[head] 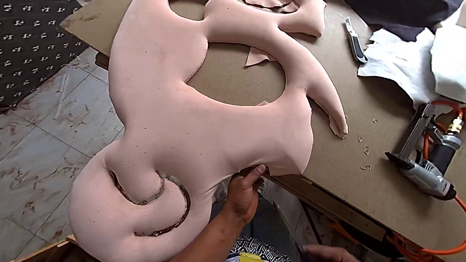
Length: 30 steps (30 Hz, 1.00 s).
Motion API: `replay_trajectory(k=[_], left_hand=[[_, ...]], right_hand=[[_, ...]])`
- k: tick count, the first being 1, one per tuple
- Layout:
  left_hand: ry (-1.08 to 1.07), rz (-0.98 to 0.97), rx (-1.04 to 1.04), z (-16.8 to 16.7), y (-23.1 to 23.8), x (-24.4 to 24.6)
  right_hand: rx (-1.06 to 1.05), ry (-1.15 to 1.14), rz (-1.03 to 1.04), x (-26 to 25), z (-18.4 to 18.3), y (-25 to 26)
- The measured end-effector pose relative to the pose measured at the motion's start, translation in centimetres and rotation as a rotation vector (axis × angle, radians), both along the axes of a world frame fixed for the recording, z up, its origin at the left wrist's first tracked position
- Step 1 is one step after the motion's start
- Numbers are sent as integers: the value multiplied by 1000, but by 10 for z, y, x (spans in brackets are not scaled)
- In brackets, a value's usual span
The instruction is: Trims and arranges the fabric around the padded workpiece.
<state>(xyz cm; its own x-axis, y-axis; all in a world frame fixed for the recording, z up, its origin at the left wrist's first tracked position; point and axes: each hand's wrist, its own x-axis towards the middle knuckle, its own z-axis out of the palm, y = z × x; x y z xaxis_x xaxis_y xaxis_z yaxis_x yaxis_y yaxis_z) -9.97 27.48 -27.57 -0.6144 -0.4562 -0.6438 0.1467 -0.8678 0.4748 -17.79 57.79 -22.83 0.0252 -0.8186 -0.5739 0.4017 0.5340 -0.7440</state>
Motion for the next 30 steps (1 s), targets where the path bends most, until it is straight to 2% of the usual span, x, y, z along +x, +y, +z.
replay_trajectory(k=[3, 10, 14, 23, 30], left_hand=[[-56, 13, -10, 7, -1, -1], [-137, 48, -121, 11, 1, -1], [-149, 101, -106, 16, -1, -2], [-113, 43, -165, 9, -2, -2], [-114, 47, -193, 4, -3, -3]], right_hand=[[17, 122, -206, 30, -12, -36], [-32, 225, -417, 51, -39, -98], [-97, 271, -443, 44, -47, -118], [-92, 340, -516, 26, -58, -152], [-104, 343, -562, 32, -66, -152]])
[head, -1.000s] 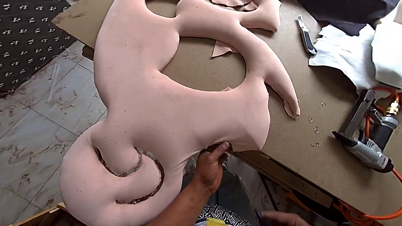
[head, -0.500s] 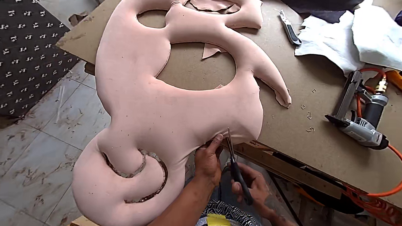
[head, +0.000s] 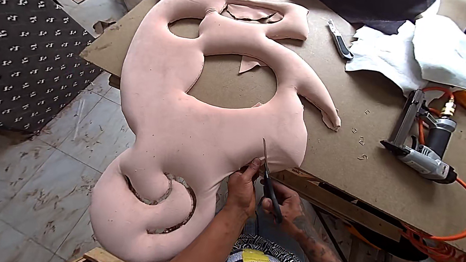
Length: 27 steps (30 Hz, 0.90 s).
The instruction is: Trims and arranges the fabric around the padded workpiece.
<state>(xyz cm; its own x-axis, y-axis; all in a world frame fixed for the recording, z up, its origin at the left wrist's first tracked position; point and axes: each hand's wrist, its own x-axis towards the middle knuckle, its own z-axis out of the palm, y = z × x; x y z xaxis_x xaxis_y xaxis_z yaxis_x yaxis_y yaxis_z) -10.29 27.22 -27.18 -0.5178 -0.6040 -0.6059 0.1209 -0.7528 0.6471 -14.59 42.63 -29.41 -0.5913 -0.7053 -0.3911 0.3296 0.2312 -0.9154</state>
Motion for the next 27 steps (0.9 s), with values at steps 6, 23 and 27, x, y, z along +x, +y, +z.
replay_trajectory(k=[6, 23, 27], left_hand=[[-19, 1, -24, -2, 0, -1], [-43, -53, -175, -23, 1, 4], [-63, -49, -177, -24, 2, 4]], right_hand=[[32, -7, -19, -1, -2, 0], [47, 67, 11, -17, -7, -13], [46, 66, 5, -17, -13, -13]])
